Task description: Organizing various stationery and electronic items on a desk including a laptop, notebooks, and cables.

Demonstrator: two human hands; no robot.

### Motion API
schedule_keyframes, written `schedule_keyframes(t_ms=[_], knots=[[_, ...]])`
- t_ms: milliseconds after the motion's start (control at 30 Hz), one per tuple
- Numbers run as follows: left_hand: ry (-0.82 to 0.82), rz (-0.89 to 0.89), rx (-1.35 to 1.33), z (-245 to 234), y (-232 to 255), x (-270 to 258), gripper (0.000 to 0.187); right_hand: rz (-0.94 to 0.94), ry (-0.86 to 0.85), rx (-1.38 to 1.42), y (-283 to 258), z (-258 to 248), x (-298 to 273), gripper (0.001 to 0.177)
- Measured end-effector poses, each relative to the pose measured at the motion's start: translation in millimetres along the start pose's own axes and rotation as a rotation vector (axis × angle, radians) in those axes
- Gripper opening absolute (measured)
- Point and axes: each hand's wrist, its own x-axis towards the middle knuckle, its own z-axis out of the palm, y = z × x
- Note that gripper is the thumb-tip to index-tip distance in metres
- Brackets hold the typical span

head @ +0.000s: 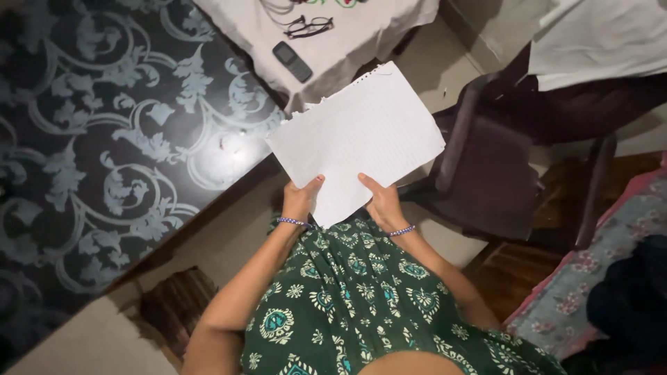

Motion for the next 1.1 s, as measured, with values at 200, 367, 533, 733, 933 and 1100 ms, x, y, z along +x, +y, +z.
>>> schedule_keyframes(t_ms=[200, 367, 533, 733, 933, 1100], knots=[[-0.111, -0.086, 0.035, 38.8, -0.7, 30.1, 0.039, -0.118, 0.06, 0.003, -15.5, -41.4, 26.1, 0.045], [-0.184, -0.14, 0.135, 75.4, 7.7, 73.8, 0.04, -0.15, 0.117, 0.015, -47.1, -51.1, 61.8, 0.046], [-0.278, -0.143, 0.082, 119.4, 11.8, 147.5, 0.04, -0.199, 0.151, 0.019, -94.6, -56.1, 128.7, 0.047], [-0.385, -0.203, -0.081, 179.1, 34.3, 266.2, 0.038, -0.299, 0.182, -0.059, -192.6, -78.7, 236.5, 0.052], [-0.287, -0.276, 0.106, 234.9, 58.8, 367.9, 0.038, -0.38, 0.364, -0.069, -298.9, -109.4, 308.5, 0.053], [-0.438, -0.113, 0.32, 280.4, 48.0, 445.8, 0.033, -0.636, 0.484, -0.245, -360.3, -162.0, 330.3, 0.069]])
